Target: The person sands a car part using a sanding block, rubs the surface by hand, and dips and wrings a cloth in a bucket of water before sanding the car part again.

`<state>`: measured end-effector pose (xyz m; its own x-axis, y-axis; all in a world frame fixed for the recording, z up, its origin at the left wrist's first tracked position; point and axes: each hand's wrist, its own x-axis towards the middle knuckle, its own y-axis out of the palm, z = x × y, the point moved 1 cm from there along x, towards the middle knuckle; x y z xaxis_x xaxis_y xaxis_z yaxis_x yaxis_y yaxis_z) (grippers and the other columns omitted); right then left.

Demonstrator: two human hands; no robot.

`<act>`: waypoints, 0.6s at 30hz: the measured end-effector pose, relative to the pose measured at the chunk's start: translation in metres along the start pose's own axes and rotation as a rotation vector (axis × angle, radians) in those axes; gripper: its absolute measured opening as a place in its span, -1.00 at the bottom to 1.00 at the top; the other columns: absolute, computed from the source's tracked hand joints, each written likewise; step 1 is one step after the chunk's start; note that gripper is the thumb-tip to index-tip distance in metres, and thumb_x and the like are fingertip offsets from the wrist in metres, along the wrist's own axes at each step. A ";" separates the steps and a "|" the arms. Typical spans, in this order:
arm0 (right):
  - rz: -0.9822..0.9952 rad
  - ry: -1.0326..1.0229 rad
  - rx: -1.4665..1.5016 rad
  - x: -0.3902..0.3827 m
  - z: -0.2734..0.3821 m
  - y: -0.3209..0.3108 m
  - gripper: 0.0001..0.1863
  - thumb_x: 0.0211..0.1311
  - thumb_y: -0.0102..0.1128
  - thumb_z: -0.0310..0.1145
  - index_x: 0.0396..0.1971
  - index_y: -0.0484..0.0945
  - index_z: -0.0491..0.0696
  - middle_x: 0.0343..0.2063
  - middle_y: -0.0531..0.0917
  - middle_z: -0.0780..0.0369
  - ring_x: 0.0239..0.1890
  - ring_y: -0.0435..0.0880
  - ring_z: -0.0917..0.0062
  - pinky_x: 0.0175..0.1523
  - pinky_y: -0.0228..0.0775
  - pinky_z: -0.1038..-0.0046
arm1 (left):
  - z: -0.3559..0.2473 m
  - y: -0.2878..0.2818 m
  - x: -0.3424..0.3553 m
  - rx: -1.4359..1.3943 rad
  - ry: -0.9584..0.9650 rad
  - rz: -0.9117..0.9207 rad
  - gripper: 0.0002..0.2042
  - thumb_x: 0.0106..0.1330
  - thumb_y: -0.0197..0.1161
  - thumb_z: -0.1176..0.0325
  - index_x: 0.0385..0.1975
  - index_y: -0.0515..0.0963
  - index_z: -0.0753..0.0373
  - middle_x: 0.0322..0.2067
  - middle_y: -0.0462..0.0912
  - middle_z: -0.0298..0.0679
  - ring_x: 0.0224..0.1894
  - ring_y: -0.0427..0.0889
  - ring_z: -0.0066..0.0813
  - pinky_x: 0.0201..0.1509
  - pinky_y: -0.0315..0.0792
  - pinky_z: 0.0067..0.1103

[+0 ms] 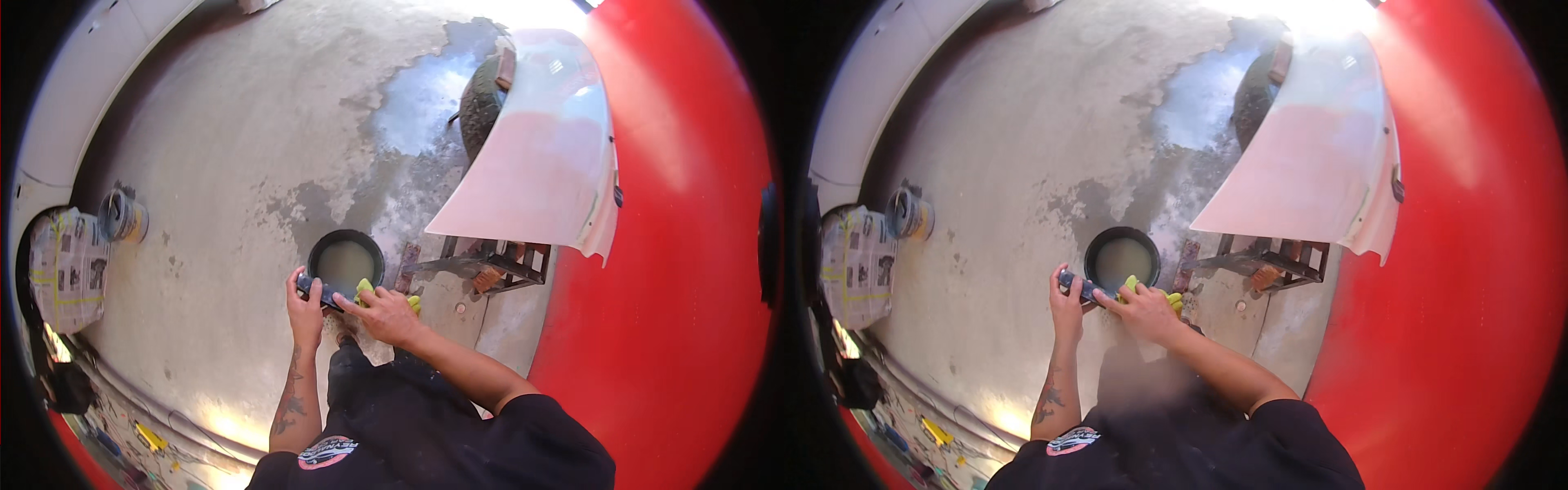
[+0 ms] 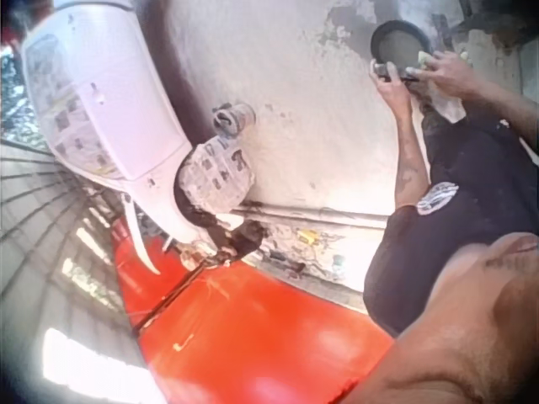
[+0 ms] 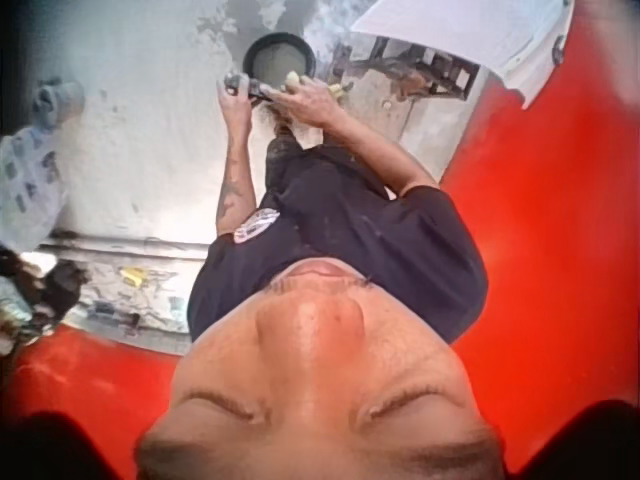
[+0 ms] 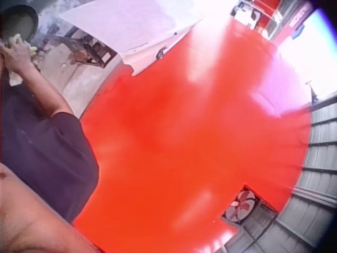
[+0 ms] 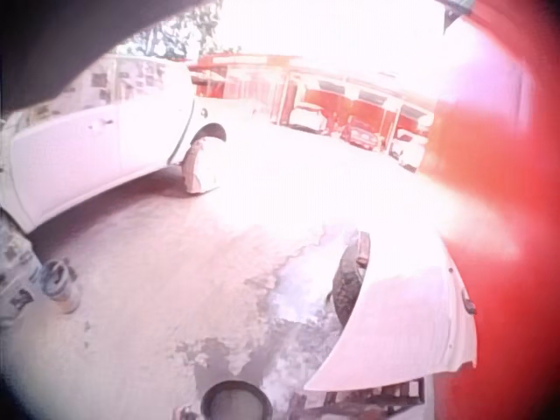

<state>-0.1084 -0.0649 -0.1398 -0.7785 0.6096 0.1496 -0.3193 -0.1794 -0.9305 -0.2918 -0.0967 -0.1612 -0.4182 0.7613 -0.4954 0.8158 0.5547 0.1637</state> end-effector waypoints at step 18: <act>0.082 0.802 0.715 0.011 -0.244 0.420 -0.34 0.14 0.46 -0.20 0.23 0.49 -0.13 0.04 0.54 0.04 0.08 0.58 0.14 0.21 0.41 0.28 | 0.375 -0.026 0.288 0.765 -0.263 0.004 -0.31 0.31 0.37 0.16 0.33 0.16 0.22 0.03 0.60 0.30 0.13 0.59 0.26 0.21 0.46 -0.16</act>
<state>-0.1192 0.0546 -0.6101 -0.3138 0.8569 -0.4089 -0.7263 -0.4940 -0.4779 -0.2834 -0.0178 -0.6276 -0.3851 0.6064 -0.6957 0.9041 0.0964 -0.4163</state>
